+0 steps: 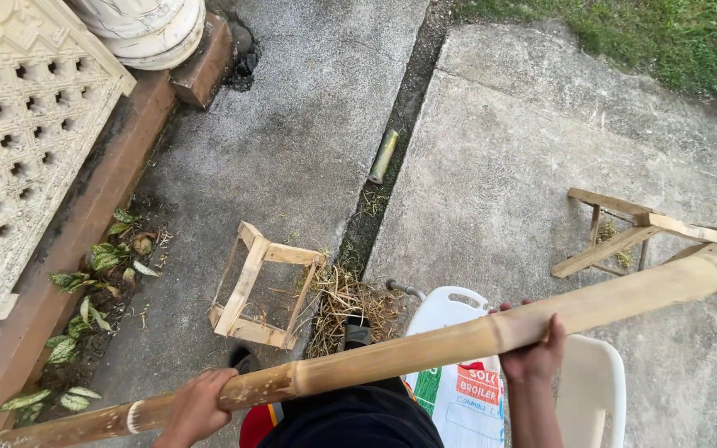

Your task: The recorder uses a knife to strip or shave the surface of a bamboo pole.

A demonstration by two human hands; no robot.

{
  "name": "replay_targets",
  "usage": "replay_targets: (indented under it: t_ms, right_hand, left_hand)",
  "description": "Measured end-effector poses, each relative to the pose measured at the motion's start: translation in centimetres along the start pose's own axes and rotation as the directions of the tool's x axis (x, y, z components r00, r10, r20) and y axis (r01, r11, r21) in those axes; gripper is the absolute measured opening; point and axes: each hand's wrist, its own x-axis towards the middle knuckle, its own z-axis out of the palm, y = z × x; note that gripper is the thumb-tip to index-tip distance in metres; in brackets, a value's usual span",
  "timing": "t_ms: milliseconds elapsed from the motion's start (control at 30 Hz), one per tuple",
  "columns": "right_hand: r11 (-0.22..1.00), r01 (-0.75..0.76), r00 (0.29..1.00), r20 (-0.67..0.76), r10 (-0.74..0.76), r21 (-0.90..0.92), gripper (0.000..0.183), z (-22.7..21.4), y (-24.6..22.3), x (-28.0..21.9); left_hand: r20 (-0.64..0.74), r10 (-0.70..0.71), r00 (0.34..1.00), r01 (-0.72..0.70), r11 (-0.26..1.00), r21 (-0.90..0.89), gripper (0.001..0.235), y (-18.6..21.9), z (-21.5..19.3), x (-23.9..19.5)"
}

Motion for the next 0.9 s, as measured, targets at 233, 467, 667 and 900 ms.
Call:
replay_targets:
  t_ms: [233, 467, 667, 900]
  right_hand:
    - [0.959, -0.277, 0.96, -0.027, 0.279, 0.065, 0.064, -1.1, 5.8, -0.2]
    - [0.96, -0.278, 0.952, -0.126, 0.278, 0.023, 0.058, -3.7, 7.2, -0.2]
    - [0.963, -0.27, 0.96, -0.072, 0.271, 0.019, 0.064, -9.6, 6.4, 6.4]
    - [0.954, -0.296, 0.954, -0.067, 0.293, -0.041, 0.075, -7.1, 5.6, 6.5]
  left_hand:
    - [-0.067, -0.202, 0.977, 0.208, 0.972, 0.107, 0.066, -4.8, 2.2, -3.0]
    - [-0.154, -0.17, 0.973, 0.192, 0.971, 0.145, 0.074, -5.1, 1.2, -6.5]
    - [-0.158, -0.141, 0.977, 0.177, 0.953, 0.246, 0.074, 2.1, -3.1, -9.2]
    - [-0.118, -0.065, 0.991, 0.107, 0.91, 0.4, 0.079, -0.3, -3.5, -14.0]
